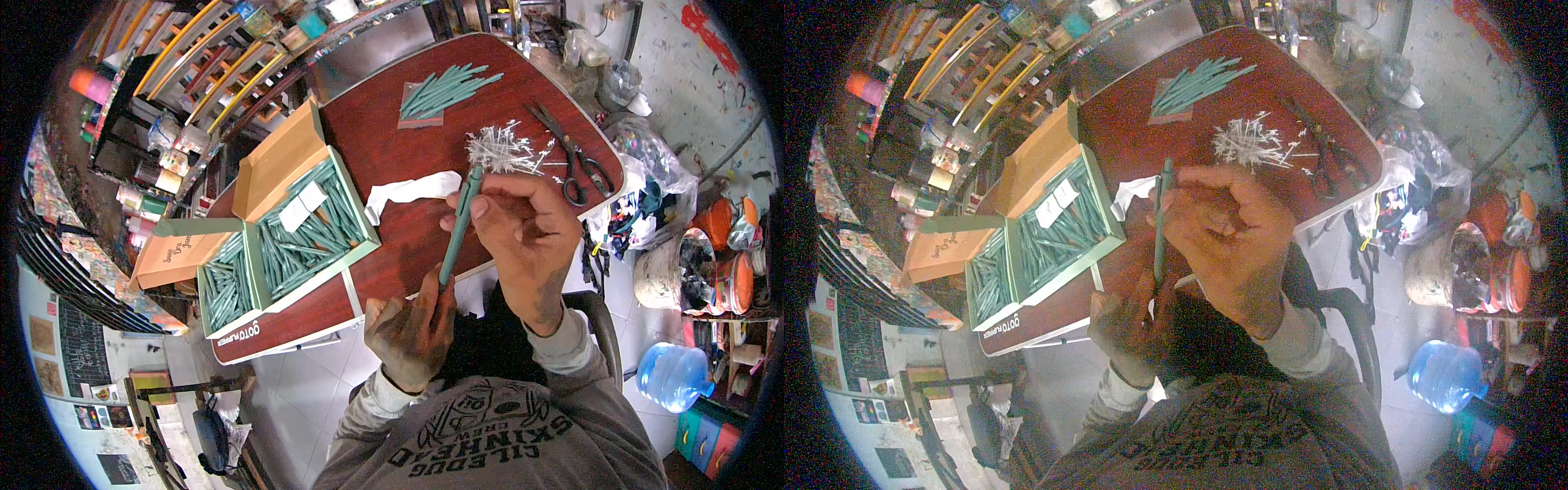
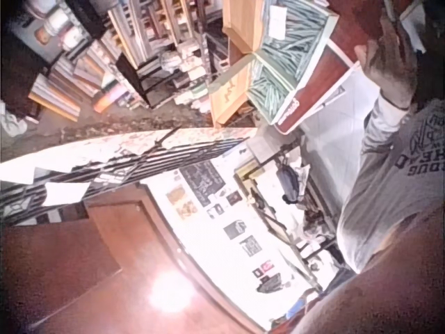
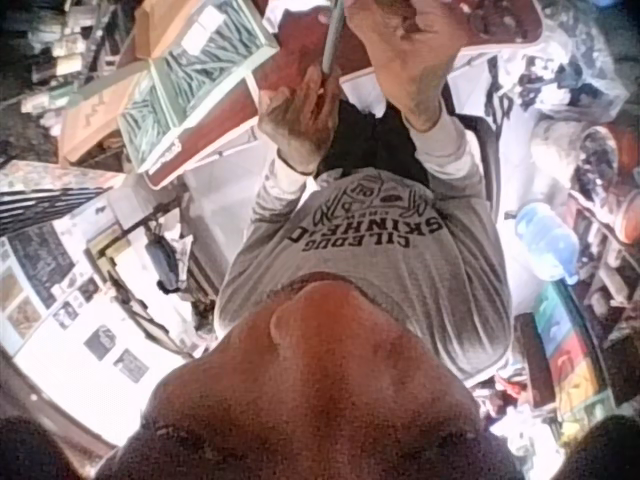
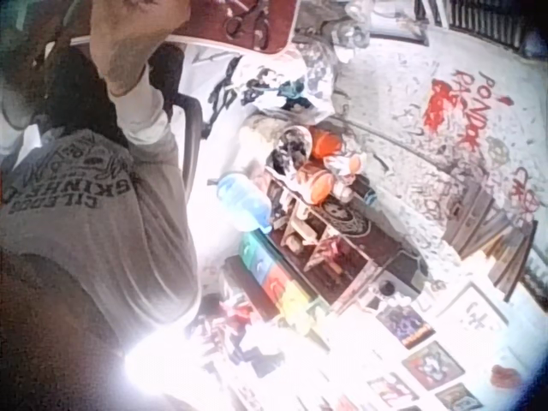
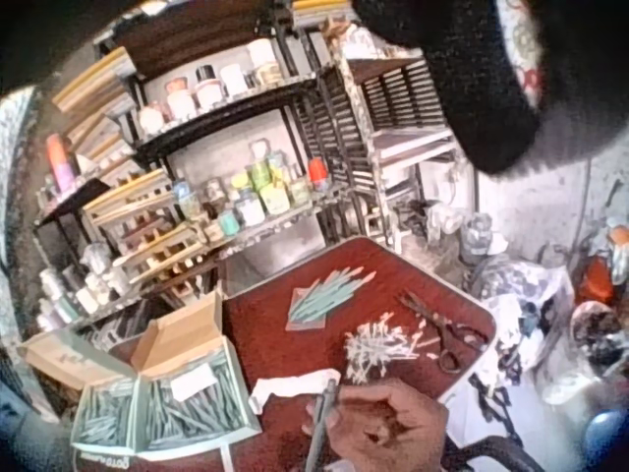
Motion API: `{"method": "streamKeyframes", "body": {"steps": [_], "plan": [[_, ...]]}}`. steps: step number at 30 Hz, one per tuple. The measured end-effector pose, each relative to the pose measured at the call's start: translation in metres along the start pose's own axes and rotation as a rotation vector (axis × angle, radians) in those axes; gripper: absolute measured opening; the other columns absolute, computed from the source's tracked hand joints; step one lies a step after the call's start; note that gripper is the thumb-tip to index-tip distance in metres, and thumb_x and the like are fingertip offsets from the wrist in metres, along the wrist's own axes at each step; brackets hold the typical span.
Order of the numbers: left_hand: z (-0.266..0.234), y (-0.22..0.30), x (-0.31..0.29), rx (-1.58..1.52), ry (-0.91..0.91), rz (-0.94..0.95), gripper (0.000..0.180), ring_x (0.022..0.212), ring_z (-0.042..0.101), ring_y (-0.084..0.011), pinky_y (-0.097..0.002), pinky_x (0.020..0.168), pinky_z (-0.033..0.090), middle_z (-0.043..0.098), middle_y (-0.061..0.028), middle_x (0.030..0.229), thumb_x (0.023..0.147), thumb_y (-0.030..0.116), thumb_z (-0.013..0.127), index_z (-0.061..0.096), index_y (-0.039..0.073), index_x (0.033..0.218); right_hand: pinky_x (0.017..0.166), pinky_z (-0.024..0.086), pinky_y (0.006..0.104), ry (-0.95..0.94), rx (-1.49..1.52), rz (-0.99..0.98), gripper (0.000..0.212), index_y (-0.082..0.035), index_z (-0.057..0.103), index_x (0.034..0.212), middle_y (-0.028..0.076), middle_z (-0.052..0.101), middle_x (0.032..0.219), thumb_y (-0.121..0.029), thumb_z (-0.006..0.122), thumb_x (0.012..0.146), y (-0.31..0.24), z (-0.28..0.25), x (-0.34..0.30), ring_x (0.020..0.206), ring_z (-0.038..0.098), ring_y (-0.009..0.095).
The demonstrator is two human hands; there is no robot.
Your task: The person assembles green cylindrical components by inserting small white plastic parts and springs into them by hand.
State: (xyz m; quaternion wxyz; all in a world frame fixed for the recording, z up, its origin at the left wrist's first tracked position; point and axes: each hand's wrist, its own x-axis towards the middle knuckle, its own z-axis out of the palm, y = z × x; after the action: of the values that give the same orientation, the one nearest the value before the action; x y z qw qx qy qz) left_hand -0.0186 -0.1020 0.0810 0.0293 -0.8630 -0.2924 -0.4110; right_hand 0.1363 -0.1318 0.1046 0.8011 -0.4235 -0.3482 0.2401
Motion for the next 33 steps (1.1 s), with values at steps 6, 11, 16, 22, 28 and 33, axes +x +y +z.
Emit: {"method": "streamKeyframes", "body": {"steps": [6, 11, 16, 22, 28, 33], "plan": [[-0.007, -0.016, 0.001, -0.594, -0.226, -0.166, 0.038, 0.062, 0.062, -0.0235, -0.0291, 0.066, 0.045, 0.070, -0.0116, 0.081, 0.079, 0.021, 0.079, 0.069, 0.000, 0.109, 0.073, 0.059, 0.0331, -0.155, 0.065, 0.093, 0.018, 0.007, 0.059, 0.108, 0.021, 0.070, 0.096, 0.002, 0.063, 0.092, -0.002, 0.005, -0.008, 0.085, 0.071, 0.023], [-0.020, -0.007, -0.029, -1.063, -0.091, -0.715, 0.030, 0.082, 0.064, -0.0111, -0.0248, 0.074, 0.051, 0.072, -0.0094, 0.091, 0.090, 0.016, 0.072, 0.068, -0.006, 0.110, 0.077, 0.055, 0.0271, -0.544, -0.352, -0.028, 0.020, 0.006, 0.065, 0.109, 0.019, 0.071, 0.102, -0.002, 0.066, 0.090, -0.006, 0.002, -0.028, 0.088, 0.072, 0.020], [-0.001, -0.008, -0.046, -1.196, 0.140, -0.859, 0.035, 0.072, 0.060, -0.0097, -0.0243, 0.065, 0.050, 0.070, -0.0072, 0.085, 0.087, 0.016, 0.075, 0.068, -0.008, 0.112, 0.064, 0.050, 0.0212, -0.439, -0.316, 0.027, 0.019, 0.005, 0.067, 0.108, 0.015, 0.072, 0.098, -0.004, 0.066, 0.091, 0.005, 0.013, -0.040, 0.078, 0.067, 0.010], [0.002, -0.006, -0.052, -1.237, 0.173, -0.920, 0.023, 0.088, 0.064, -0.0131, -0.0269, 0.079, 0.052, 0.070, -0.0095, 0.102, 0.092, 0.011, 0.068, 0.068, -0.007, 0.106, 0.063, 0.049, 0.0203, -0.372, -0.246, 0.172, 0.015, 0.005, 0.068, 0.104, 0.011, 0.071, 0.089, -0.003, 0.065, 0.092, 0.010, 0.027, -0.041, 0.072, 0.062, 0.006], [0.010, -0.008, -0.056, -1.388, 0.305, -0.979, 0.034, 0.085, 0.061, -0.0100, -0.0233, 0.077, 0.049, 0.071, -0.0107, 0.097, 0.092, 0.011, 0.068, 0.063, -0.010, 0.118, 0.063, 0.050, 0.0204, -0.336, -0.095, 0.175, 0.013, 0.004, 0.068, 0.101, 0.010, 0.070, 0.084, -0.004, 0.067, 0.091, 0.029, 0.040, -0.042, 0.073, 0.063, 0.006], [0.010, -0.014, -0.065, -1.329, 0.318, -0.932, 0.034, 0.083, 0.062, -0.0107, -0.0238, 0.077, 0.049, 0.071, -0.0101, 0.094, 0.091, 0.011, 0.070, 0.064, -0.010, 0.118, 0.067, 0.052, 0.0212, -0.397, -0.164, 0.195, 0.015, 0.004, 0.069, 0.100, 0.009, 0.071, 0.084, -0.004, 0.069, 0.088, 0.026, 0.043, -0.039, 0.076, 0.066, 0.009]]}}
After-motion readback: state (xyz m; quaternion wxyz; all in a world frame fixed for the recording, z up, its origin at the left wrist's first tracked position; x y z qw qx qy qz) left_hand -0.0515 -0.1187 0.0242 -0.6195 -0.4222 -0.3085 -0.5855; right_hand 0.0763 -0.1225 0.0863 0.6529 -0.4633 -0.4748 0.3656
